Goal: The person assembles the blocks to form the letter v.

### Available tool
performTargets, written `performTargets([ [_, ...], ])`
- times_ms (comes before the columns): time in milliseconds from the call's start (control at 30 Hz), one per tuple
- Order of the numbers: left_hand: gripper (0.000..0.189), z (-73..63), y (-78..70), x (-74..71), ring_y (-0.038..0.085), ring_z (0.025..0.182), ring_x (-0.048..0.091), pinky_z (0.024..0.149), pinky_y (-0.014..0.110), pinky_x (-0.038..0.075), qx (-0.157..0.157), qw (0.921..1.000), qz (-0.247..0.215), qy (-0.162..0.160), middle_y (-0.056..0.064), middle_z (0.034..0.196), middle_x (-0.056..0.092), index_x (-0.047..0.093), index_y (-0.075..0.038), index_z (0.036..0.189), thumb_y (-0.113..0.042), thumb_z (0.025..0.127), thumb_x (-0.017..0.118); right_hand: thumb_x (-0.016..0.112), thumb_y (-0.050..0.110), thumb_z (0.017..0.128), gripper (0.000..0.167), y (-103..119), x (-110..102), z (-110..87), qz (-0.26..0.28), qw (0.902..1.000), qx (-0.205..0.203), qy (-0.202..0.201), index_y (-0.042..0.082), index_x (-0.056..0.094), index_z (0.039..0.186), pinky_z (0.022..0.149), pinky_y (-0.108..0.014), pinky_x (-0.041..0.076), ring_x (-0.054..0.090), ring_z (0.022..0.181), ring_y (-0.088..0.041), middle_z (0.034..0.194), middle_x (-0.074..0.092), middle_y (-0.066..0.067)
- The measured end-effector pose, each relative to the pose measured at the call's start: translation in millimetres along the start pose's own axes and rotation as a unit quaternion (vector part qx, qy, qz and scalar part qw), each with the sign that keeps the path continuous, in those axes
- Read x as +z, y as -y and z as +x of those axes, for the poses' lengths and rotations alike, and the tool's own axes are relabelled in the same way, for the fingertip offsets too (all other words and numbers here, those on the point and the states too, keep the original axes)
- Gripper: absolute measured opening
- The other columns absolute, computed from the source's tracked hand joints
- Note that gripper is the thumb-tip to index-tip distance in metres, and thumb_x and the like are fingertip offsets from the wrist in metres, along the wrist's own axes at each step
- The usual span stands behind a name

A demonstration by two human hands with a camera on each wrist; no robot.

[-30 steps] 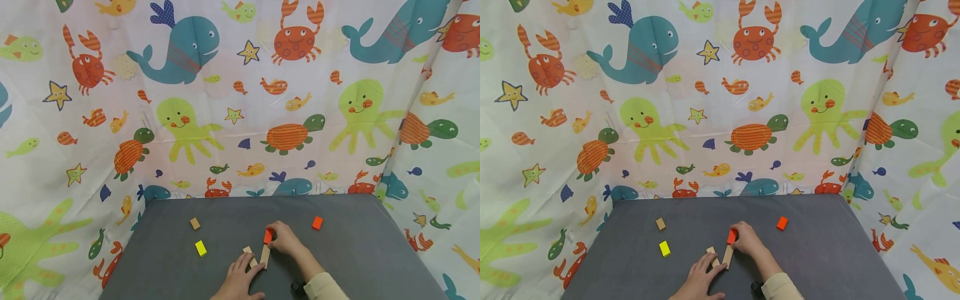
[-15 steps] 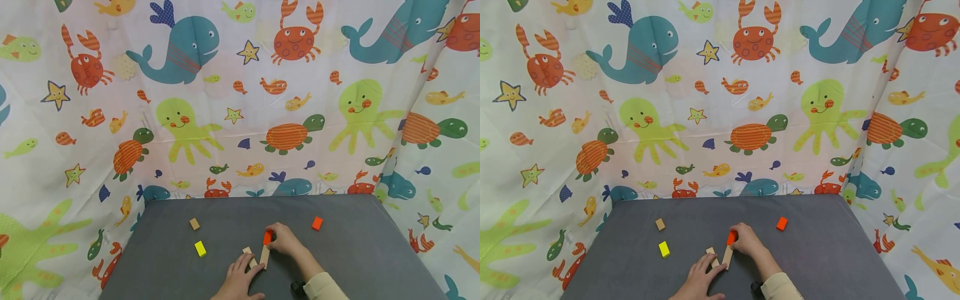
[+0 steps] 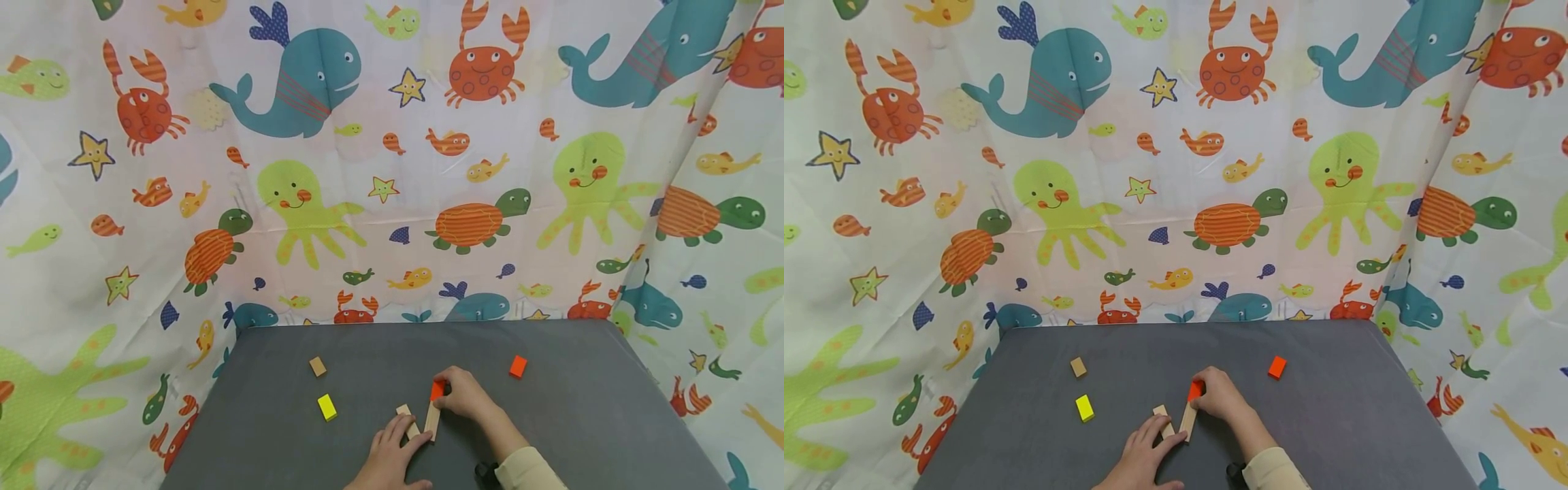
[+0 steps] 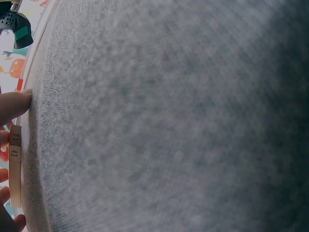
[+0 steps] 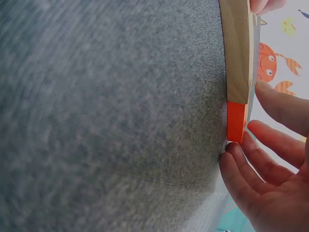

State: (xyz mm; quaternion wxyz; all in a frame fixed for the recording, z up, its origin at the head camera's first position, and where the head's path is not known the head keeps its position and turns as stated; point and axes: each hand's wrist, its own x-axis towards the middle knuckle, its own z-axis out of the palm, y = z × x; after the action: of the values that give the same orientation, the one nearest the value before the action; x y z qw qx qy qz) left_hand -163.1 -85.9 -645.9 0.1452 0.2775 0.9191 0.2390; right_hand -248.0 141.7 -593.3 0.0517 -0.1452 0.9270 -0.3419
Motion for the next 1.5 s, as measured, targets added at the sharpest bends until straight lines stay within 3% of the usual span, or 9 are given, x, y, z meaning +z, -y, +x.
performTargets([
  [233,0.073,-0.3,-0.9,-0.1,0.032,0.148,0.028,0.104,0.068,0.036,-0.006,1.0000,0.003,0.003,-0.001,0.160,0.030,0.036,-0.052,0.150,-0.075,0.084,0.060,0.085,0.014,0.078,0.047,-1.6,-1.6,-0.8,0.005,0.9998,-0.017,-0.003,-0.003,0.070,0.120,0.091,-0.053,0.053,0.062,0.099,-0.030,0.113,0.067,-0.016],
  [1000,0.074,-0.6,-2.7,-3.1,0.033,0.149,0.026,0.105,0.069,0.036,-0.017,0.9998,0.004,0.011,-0.002,0.161,0.028,0.035,-0.053,0.149,-0.075,0.083,0.061,0.081,0.019,0.086,0.046,1.5,-16.2,-4.5,0.009,0.9994,0.004,-0.033,0.003,0.068,0.127,0.099,-0.056,0.051,0.063,0.114,-0.035,0.126,0.065,-0.016],
  [1333,0.073,-0.9,-2.6,-1.8,0.033,0.148,0.028,0.105,0.069,0.036,-0.008,1.0000,0.001,0.000,-0.001,0.160,0.029,0.037,-0.052,0.149,-0.075,0.084,0.061,0.081,0.019,0.085,0.046,-5.5,-25.8,-7.1,0.002,0.9981,0.001,-0.062,0.001,0.069,0.125,0.095,-0.054,0.053,0.064,0.110,-0.035,0.124,0.065,-0.017],
  [1500,0.073,-1.0,-3.4,-2.5,0.033,0.148,0.027,0.105,0.069,0.035,-0.017,0.9998,0.000,0.010,-0.003,0.161,0.028,0.036,-0.053,0.149,-0.075,0.083,0.062,0.082,0.020,0.085,0.045,-10.6,-29.3,-7.9,-0.012,0.9973,0.015,-0.071,0.003,0.069,0.125,0.095,-0.053,0.053,0.065,0.110,-0.033,0.125,0.065,-0.015],
])
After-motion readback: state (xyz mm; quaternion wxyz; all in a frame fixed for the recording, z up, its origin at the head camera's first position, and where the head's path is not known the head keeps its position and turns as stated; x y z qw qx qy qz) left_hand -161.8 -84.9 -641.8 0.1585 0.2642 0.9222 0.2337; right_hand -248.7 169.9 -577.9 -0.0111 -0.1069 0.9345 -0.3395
